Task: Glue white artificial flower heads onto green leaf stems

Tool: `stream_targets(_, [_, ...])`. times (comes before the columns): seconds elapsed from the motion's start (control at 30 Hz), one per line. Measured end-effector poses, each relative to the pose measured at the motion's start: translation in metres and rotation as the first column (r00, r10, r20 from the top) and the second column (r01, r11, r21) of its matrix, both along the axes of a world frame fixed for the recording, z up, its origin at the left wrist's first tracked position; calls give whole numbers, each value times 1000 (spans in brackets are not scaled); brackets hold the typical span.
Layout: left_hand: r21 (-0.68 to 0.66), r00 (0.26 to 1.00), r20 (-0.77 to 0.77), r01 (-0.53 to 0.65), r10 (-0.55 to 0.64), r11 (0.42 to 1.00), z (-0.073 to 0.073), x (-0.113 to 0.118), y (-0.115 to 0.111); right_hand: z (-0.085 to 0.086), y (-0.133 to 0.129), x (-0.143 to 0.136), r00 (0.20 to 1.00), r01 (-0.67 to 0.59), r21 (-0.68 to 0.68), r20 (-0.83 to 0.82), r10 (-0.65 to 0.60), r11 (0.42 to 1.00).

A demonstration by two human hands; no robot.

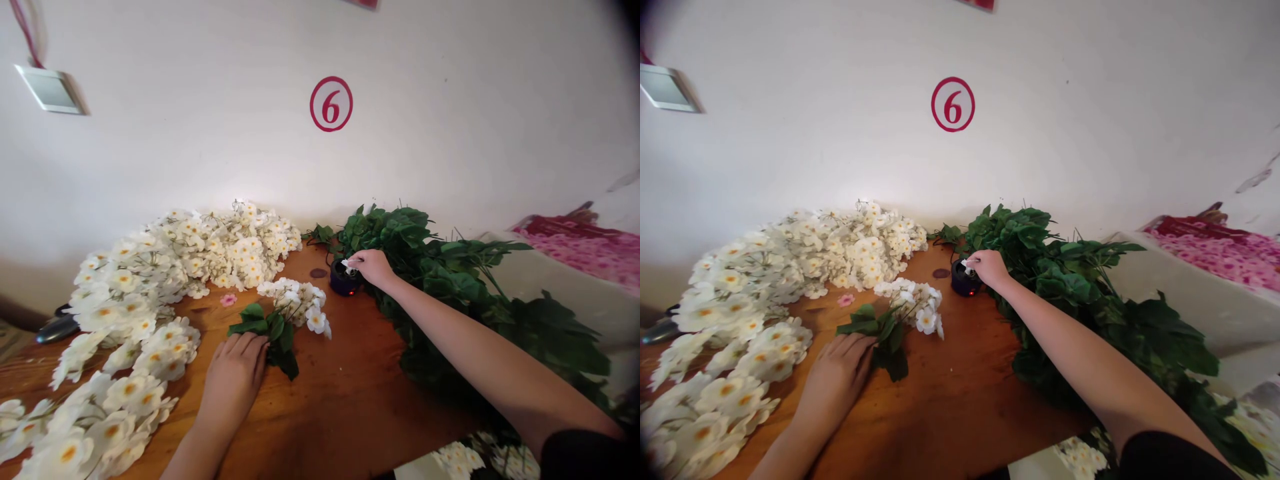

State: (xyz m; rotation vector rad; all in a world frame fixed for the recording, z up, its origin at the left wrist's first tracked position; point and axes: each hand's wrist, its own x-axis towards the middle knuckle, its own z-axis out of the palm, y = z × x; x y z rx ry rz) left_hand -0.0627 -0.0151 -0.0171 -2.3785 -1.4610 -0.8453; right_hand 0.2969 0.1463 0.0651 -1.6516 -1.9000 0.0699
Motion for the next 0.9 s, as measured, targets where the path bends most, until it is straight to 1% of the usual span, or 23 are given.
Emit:
stream_targets(0.13, [7, 996, 88, 14, -14, 1000, 0, 0, -1, 0, -1, -1, 1000, 8, 2, -18, -8, 1000])
stream_targets(0.3, [-5, 971, 230, 69, -66, 998, 1, 1, -2, 2, -4, 0, 998, 13, 14, -59, -12, 1000])
stream_targets(0.37, [-25, 961, 267, 75, -66, 997, 1, 1, -3, 8, -5, 3, 996, 30, 41, -89, -27, 999])
stream_targets(0.47, [-65, 960, 275, 67, -46, 996, 0, 2, -5, 23, -11, 6, 988, 71, 90, -141, -58, 993])
stream_targets(0.53, [-100, 970, 242, 60, -34, 993, 0, 4, -6, 33, -22, 3, 964, 89, 129, -260, -52, 988])
stream_targets(0.57, [-119, 975, 219, 55, -28, 991, 0, 5, -7, 37, -31, -2, 932, 88, 149, -360, -29, 985])
stream_targets(0.6, [-141, 981, 195, 49, -21, 989, 1, 6, -8, 40, -41, -10, 876, 77, 168, -482, 14, 983])
stream_targets(0.63, [-163, 985, 173, 40, -11, 986, 2, 7, -9, 41, -52, -20, 801, 57, 181, -596, 64, 982])
stream_targets(0.7, [-195, 990, 142, 23, 5, 981, 3, 9, -11, 37, -78, -45, 637, -25, 145, -760, 128, 989])
stream_targets(0.77, [-205, 992, 121, 9, 16, 979, 3, 12, -13, 26, -102, -74, 501, -143, 82, -853, 143, 986])
stream_targets(0.8, [-200, 994, 110, 5, 17, 980, 3, 12, -13, 19, -112, -88, 447, -201, 54, -883, 140, 978])
stream_targets(0.83, [-191, 995, 99, 4, 15, 982, 3, 13, -14, 11, -120, -101, 408, -248, 27, -904, 130, 968])
stream_targets(0.9, [-174, 996, 84, 11, 3, 985, 1, 14, -14, -4, -129, -120, 377, -295, -33, -923, 84, 955])
